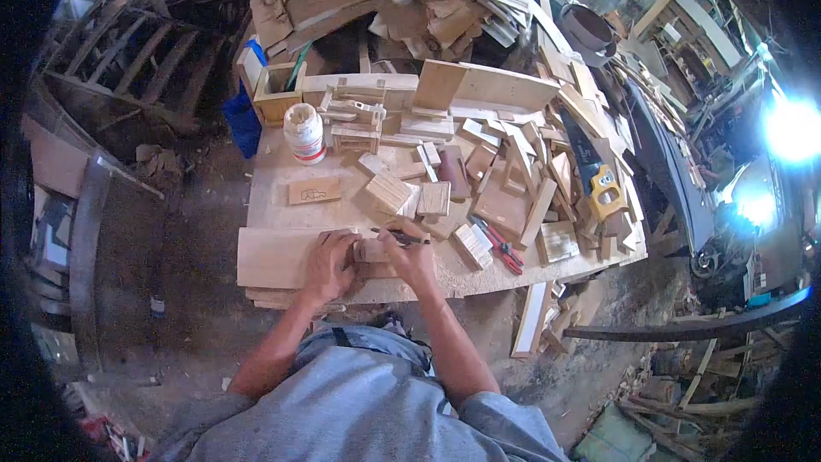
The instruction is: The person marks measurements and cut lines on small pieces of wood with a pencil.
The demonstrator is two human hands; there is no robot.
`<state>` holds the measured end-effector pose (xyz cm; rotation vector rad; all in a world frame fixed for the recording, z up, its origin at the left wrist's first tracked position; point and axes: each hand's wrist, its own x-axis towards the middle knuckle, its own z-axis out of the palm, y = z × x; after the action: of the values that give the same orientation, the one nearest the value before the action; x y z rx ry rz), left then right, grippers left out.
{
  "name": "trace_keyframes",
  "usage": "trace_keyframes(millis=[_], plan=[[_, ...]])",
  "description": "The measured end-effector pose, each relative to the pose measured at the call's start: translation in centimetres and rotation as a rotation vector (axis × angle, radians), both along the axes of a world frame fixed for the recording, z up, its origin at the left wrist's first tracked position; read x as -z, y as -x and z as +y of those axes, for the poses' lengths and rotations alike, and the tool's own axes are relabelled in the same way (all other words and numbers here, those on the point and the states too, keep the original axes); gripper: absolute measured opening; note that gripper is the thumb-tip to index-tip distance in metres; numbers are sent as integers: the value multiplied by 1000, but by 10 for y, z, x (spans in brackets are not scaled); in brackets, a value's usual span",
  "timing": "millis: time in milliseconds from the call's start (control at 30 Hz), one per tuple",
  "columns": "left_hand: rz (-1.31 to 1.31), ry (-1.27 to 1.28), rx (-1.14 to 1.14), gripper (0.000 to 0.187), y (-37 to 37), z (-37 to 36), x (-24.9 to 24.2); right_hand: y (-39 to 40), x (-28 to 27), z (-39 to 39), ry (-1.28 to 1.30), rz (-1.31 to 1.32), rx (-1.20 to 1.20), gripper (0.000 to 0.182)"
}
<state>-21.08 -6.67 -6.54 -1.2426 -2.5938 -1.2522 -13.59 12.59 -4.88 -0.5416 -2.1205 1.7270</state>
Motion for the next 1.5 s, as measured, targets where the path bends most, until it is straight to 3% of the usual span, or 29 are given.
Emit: trace_keyframes(millis=[67, 233, 333, 600, 733, 1067, 1500], plan=[[-29, -7, -19, 56, -1, 1, 1, -5, -4, 4, 254, 58, 56, 14], [-74, 17, -33, 59, -4, 0, 5, -26, -4, 14, 308, 123, 284, 13], [-73, 0, -32, 61, -3, 2, 9, -45, -13, -4, 477, 234, 366, 12], [-30, -19, 34, 62, 1, 0, 4, -57, 20, -33, -83, 8, 301, 13], [-38, -63, 41, 57, 1, -1, 2, -38, 13, -57, -184, 68, 206, 12], [-35, -30, 33, 56, 2, -2, 9, -31, 6, -62, -226, -32, 198, 9], [-44, -45, 34, 56, -1, -1, -1, -36, 23, -52, -226, 44, 353, 10]])
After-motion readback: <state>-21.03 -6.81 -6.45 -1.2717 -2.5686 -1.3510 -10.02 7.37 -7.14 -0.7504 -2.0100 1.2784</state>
